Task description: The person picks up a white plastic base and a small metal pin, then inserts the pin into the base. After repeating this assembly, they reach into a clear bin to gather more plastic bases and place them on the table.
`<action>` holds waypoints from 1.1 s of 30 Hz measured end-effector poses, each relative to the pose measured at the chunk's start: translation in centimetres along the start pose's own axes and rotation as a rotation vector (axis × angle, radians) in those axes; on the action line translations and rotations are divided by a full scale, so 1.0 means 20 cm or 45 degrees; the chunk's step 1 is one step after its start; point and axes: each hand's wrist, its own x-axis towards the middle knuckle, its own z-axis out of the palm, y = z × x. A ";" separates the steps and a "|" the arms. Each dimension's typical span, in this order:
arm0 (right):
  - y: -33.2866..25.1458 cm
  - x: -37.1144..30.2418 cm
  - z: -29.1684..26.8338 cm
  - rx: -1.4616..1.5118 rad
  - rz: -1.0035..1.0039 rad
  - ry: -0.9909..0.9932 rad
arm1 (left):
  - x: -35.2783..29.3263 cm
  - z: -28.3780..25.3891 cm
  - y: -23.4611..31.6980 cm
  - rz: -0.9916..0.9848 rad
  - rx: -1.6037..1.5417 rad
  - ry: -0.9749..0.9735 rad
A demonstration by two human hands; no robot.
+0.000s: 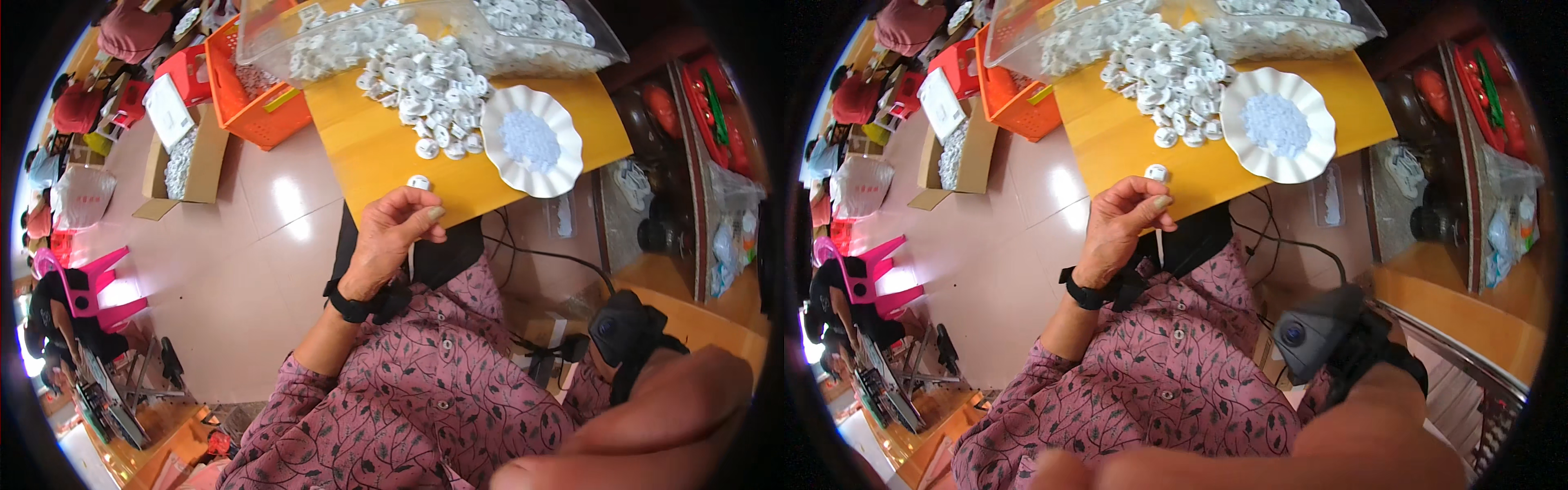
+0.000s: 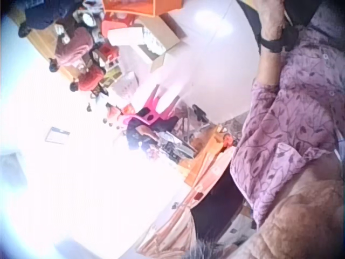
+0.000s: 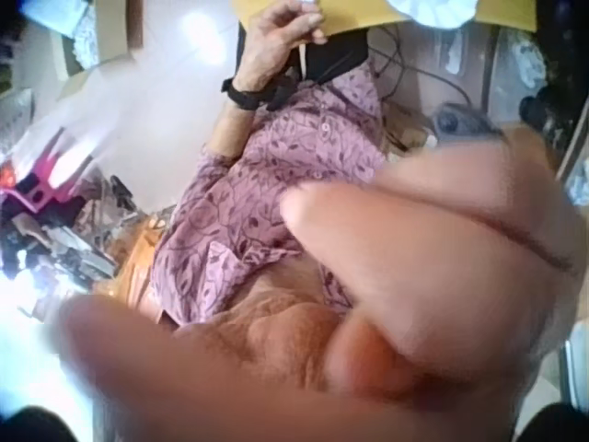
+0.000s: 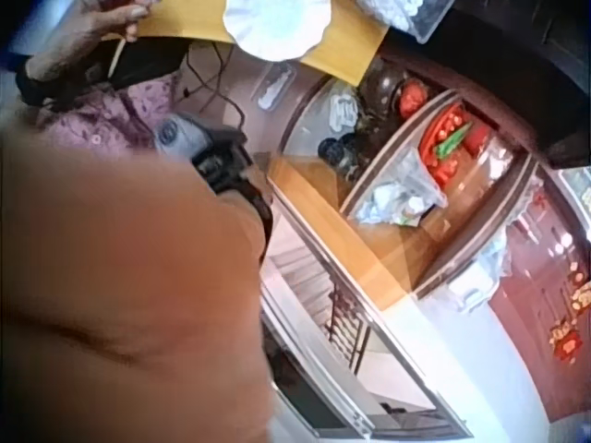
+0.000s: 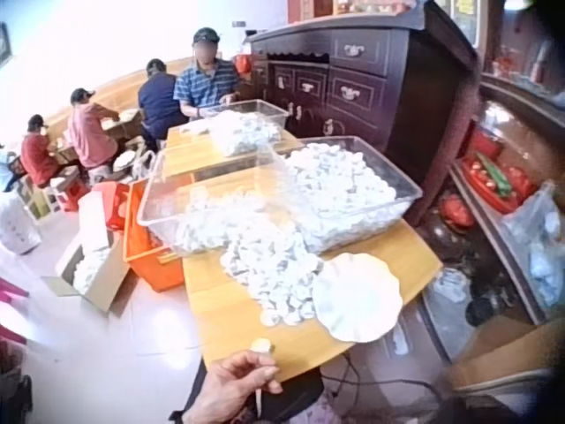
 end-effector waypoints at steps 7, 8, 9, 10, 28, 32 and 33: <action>-0.11 0.00 -0.12 0.023 0.518 -0.253 | 0.00 0.03 0.00 -0.010 -0.037 -0.012; -0.09 0.02 -0.11 0.021 0.485 -0.270 | 0.00 0.01 -0.01 -0.022 -0.081 -0.026; -0.06 0.04 -0.09 0.034 0.370 -0.203 | 0.00 -0.02 0.00 -0.037 -0.090 -0.017; -0.03 0.04 -0.04 0.055 0.265 -0.136 | -0.01 -0.04 0.00 -0.025 -0.087 0.010; 1.11 0.38 1.09 0.579 0.021 0.721 | -0.01 -0.08 -0.02 -0.135 -0.429 -0.011; 1.09 0.42 1.12 0.734 0.058 0.752 | -0.01 -0.09 -0.02 -0.141 -0.406 -0.003; 1.08 0.42 1.12 0.730 0.057 0.762 | -0.01 -0.09 -0.02 -0.137 -0.411 -0.007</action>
